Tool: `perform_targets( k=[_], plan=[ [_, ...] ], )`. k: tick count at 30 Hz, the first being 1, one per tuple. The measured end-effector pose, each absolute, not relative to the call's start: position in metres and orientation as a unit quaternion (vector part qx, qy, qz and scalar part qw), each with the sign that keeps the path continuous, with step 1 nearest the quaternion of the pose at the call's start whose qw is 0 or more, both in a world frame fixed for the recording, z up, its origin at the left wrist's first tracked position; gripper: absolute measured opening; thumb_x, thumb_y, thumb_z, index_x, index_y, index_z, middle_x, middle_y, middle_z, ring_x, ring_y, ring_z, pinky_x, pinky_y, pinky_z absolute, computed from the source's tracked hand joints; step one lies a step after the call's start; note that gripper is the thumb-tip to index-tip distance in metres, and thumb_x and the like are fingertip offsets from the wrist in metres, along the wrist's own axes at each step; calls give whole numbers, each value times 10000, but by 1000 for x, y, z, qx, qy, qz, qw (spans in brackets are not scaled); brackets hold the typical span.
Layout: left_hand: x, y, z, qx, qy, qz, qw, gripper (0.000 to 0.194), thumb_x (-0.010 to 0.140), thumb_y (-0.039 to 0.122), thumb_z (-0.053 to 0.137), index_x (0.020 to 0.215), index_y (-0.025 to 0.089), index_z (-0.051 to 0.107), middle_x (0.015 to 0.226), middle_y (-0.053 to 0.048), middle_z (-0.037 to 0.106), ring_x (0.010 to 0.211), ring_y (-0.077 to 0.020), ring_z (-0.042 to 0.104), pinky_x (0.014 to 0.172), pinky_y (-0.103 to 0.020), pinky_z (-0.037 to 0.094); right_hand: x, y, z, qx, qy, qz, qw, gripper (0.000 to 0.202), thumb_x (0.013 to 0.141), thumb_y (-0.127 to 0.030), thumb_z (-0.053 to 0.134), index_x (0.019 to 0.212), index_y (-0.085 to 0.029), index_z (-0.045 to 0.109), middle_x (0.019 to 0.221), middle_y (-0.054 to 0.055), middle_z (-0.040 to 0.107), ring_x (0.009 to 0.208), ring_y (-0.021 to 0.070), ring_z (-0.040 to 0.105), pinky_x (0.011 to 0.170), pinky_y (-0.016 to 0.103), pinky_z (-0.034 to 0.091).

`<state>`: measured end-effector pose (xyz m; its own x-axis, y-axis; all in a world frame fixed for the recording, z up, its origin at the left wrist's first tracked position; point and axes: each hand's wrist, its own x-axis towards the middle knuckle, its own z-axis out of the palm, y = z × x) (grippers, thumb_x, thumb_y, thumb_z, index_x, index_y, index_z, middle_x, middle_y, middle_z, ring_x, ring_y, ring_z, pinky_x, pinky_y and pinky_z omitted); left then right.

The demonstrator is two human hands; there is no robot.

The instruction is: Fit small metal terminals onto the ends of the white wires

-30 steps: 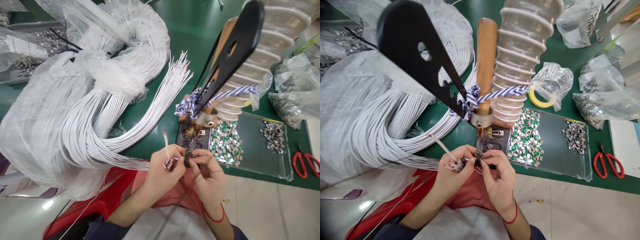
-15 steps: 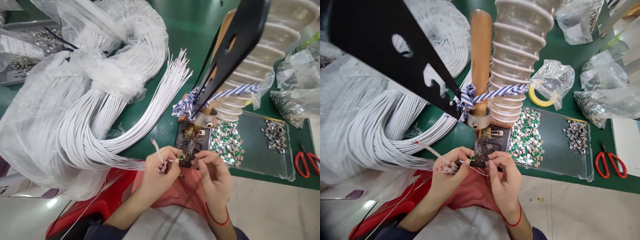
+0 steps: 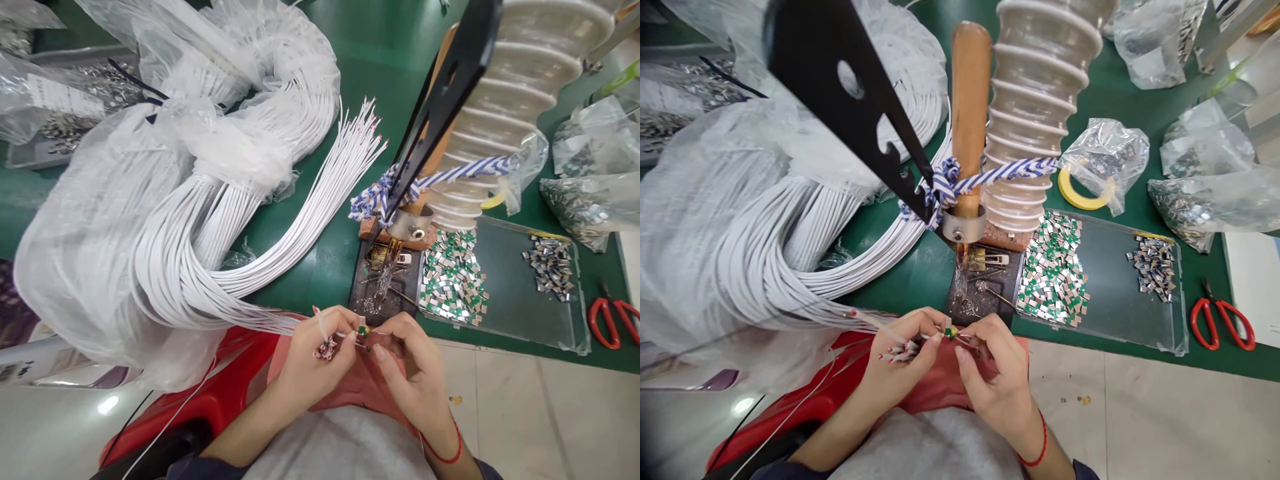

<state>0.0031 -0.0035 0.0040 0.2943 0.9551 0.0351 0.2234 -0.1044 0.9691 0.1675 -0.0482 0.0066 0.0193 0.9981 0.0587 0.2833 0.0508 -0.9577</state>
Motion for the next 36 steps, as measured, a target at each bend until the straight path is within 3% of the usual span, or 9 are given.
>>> perform_targets(
  k=[4,7,14,17,20,23,26,31,36],
  plan=[
    [-3,-14,5,642,425,352,532,199,884,87,540,715,188,565,776,-20,696,733,-146,684,697,-236,510,170,-48,7,-547,-577,416,442,100,941,-135,617,914,-229,637,825,-5,623,721,137,582,625,231,454],
    [-7,-18,7,638,400,308,581,189,931,151,543,751,179,596,816,-46,686,764,-168,666,712,-256,512,173,-49,7,-535,-585,446,415,84,926,-153,656,866,-212,656,755,-19,580,627,118,524,550,222,400],
    [-10,-21,1,586,344,237,695,326,983,420,584,828,154,691,779,-46,685,739,-179,621,714,-268,484,182,-55,9,-503,-570,496,419,157,931,-163,651,783,-212,657,675,-34,565,588,115,489,527,231,348],
    [-9,-23,-3,525,338,248,741,394,986,498,561,906,151,732,939,-79,721,583,-110,569,565,-228,435,185,-59,8,-502,-571,479,438,137,928,-173,656,800,-217,666,684,-25,586,597,126,503,534,242,358],
    [-9,-24,-5,430,360,285,777,420,963,541,585,931,150,735,1085,-102,702,397,-11,414,401,-197,273,192,-61,10,-526,-577,427,456,118,924,-156,653,827,-220,671,690,-14,592,604,139,512,530,255,357],
    [-12,-24,-6,362,379,325,787,480,903,579,657,744,127,658,838,-48,672,362,2,353,379,-189,180,202,-61,15,-515,-616,397,446,117,923,-168,641,818,-219,654,672,-7,595,605,153,527,536,269,378],
    [-15,-27,-8,312,377,311,815,557,828,659,696,657,145,564,604,23,550,352,-12,289,355,-180,147,206,-58,22,-468,-683,404,388,152,925,-214,645,775,-218,621,649,-8,594,581,152,533,528,269,407],
    [-10,-34,-11,282,352,207,868,550,718,654,798,698,170,538,540,55,524,350,-18,253,341,-171,158,192,-53,23,-478,-693,395,368,130,952,-225,633,821,-219,631,691,-1,624,611,155,571,548,260,461],
    [3,-29,1,360,325,185,855,370,740,454,845,719,152,631,649,4,593,570,-111,518,544,-215,420,176,-52,19,-475,-704,412,330,82,955,-253,644,990,-209,704,799,29,643,713,178,618,625,275,509]
  ],
)
